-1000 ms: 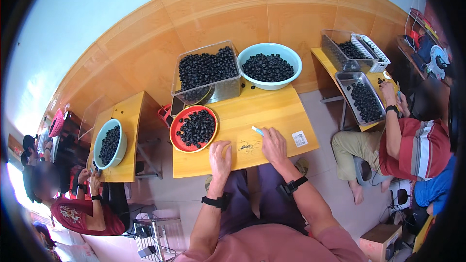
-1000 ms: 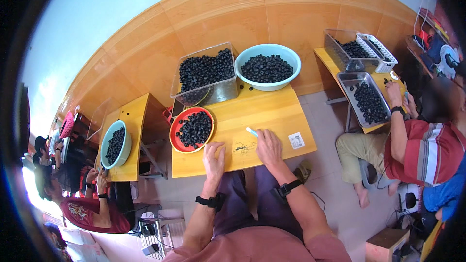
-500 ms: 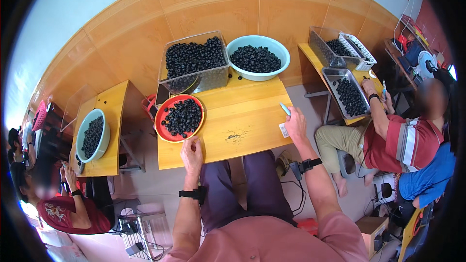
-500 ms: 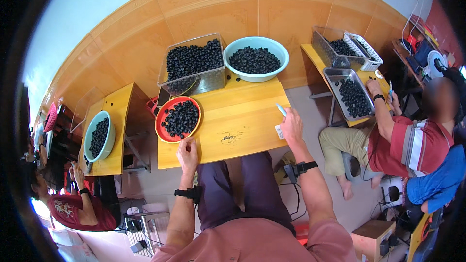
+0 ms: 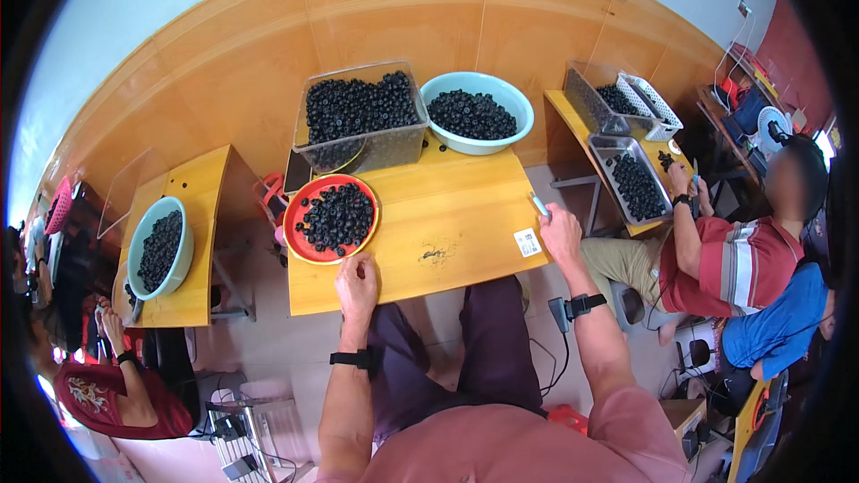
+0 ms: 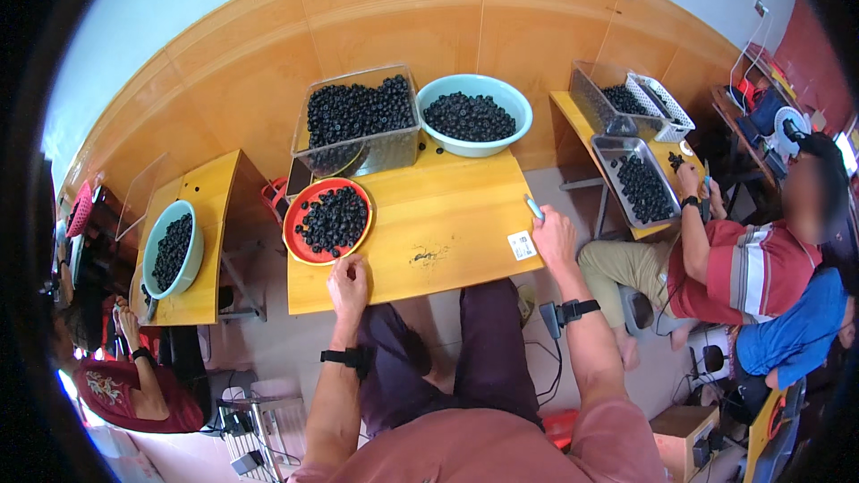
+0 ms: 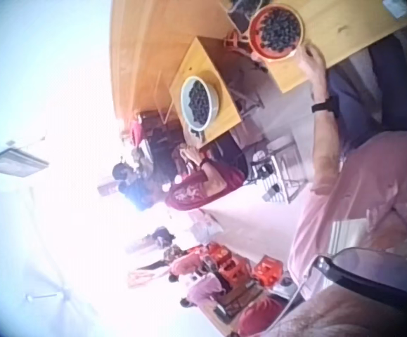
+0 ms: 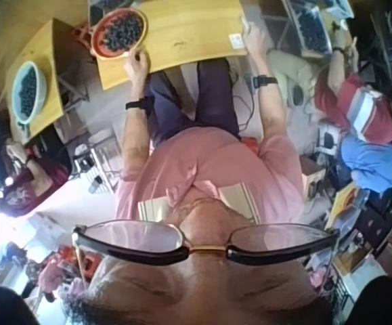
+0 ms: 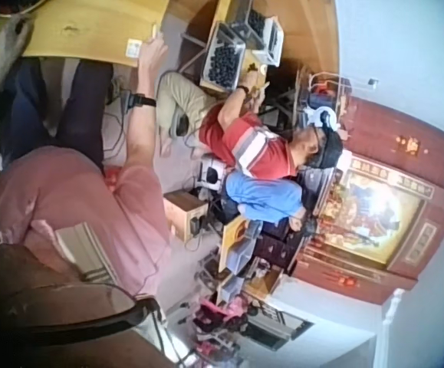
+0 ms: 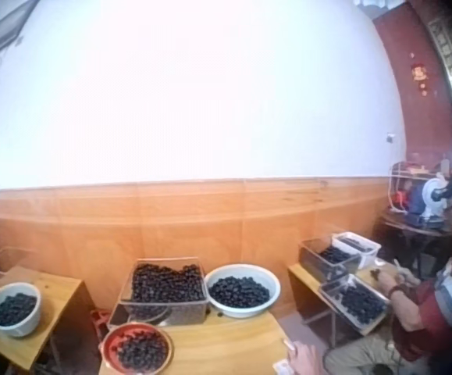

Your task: Sorting and peeling black seeds at a production workstation.

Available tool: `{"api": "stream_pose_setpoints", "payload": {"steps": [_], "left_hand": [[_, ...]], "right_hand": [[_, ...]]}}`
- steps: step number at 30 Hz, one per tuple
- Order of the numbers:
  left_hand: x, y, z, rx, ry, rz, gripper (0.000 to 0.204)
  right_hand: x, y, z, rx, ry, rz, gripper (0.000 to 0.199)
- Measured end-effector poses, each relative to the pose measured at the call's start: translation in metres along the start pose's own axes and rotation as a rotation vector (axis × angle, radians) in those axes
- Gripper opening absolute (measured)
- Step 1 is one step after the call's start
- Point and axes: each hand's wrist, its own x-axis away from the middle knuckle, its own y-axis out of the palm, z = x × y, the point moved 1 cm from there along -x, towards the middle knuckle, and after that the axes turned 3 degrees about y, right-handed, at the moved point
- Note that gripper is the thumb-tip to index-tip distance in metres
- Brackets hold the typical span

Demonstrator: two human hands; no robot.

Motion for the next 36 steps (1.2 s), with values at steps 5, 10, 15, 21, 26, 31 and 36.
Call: {"api": "stream_pose_setpoints", "payload": {"steps": [5, 10, 15, 21, 26, 31, 36], "left_hand": [[0.001, -0.002, -0.004, -0.042, 0.017, -0.008, 0.007], [0.003, -0.001, -0.004, -0.035, 0.035, -0.026, 0.006], [0.006, -0.003, -0.006, -0.013, 0.004, -0.002, 0.006], [0.007, 0.0, -0.005, -0.033, -0.028, 0.004, 0.005], [0.006, 0.006, -0.005, -0.039, -0.066, -0.045, 0.005], [0.002, 0.006, -0.007, -0.052, -0.054, -0.007, 0.008], [0.004, -0.006, -0.014, -0.092, -0.089, 0.041, 0.008]], "right_hand": [[-0.019, -0.017, -0.011, -0.101, -0.143, 0.123, 0.02], [-0.088, -0.02, -0.042, -0.054, -0.29, 0.107, 0.015], [-0.153, -0.013, -0.102, 0.203, -0.341, -0.026, 0.016], [-0.193, 0.006, -0.132, 0.529, -0.35, -0.077, 0.02], [-0.204, 0.021, -0.132, 0.526, -0.342, -0.162, 0.022], [-0.199, 0.02, -0.137, 0.488, -0.38, -0.087, 0.022], [-0.111, -0.047, -0.168, -0.195, -0.631, 0.004, 0.027]]}}
